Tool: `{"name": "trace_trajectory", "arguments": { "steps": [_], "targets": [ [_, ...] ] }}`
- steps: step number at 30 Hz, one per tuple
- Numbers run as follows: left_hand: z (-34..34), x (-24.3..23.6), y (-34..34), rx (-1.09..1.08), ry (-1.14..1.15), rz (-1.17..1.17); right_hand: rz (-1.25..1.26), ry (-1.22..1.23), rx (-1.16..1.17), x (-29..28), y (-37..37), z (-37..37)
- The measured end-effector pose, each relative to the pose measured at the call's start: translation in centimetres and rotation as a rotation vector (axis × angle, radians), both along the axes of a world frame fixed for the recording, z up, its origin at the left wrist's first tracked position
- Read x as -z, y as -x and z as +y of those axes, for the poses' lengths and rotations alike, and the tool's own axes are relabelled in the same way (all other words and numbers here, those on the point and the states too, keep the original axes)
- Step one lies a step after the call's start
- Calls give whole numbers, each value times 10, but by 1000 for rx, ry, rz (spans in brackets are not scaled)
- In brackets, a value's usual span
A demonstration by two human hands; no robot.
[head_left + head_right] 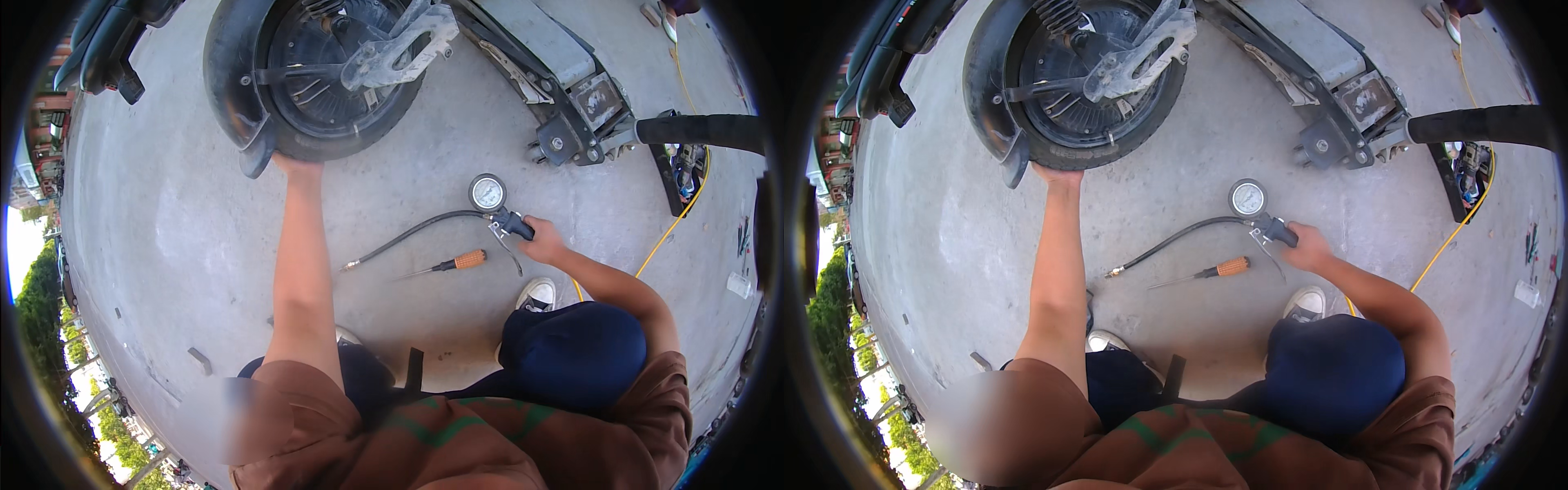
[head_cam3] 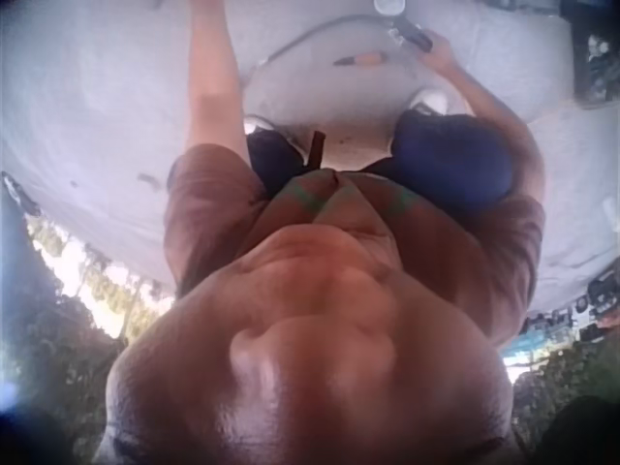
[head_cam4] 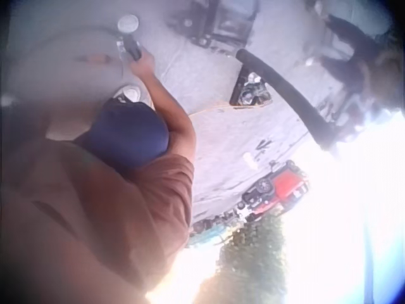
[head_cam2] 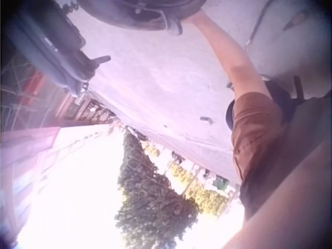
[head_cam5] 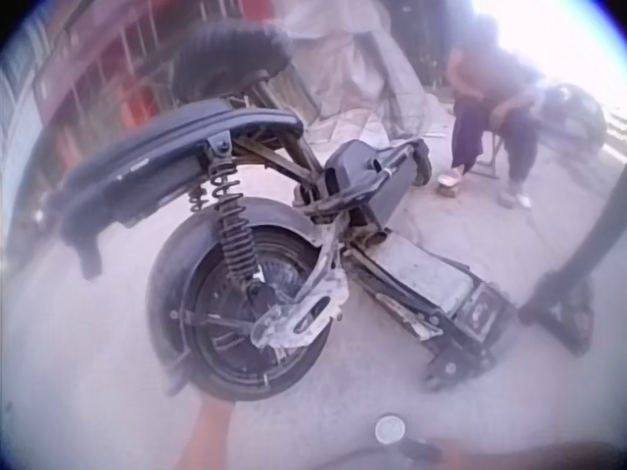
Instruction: The person works on a motorcycle's rear wheel area, using a tire pressure gauge to check the tire, then uses a screwdriver and a pneumatic impact wrench to adjust components near the wheel. The person remains crouched throughout, handling tools and the wheel assembly.
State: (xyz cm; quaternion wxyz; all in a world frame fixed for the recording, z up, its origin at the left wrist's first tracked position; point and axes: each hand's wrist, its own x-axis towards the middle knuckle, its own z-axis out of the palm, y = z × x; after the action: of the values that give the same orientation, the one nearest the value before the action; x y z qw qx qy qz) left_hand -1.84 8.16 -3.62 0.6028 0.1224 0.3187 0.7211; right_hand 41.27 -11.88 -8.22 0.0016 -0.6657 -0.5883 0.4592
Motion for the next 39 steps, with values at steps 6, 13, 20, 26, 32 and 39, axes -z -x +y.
{"name": "trace_trajectory", "arguments": {
  "steps": [6,13,20,26,32,39],
  "targets": [
    [6,-1,-2,34,-39,-20,-47,-85,42,16,3,-2],
    [5,-9,-6,35,-28,-29,-124,-79,-34,17,7,12],
    [1,-6,-2,40,0,-10,-168,6,-102,9,13,21],
    [-10,17,-5,-169,-92,192,-180,-59,-149,20,8,21],
    [-39,11,-43,-335,13,287,-151,-84,-147,11,3,22],
    [-30,32,1,-91,14,28,-70,-107,-114,7,-14,0]
  ]
}}
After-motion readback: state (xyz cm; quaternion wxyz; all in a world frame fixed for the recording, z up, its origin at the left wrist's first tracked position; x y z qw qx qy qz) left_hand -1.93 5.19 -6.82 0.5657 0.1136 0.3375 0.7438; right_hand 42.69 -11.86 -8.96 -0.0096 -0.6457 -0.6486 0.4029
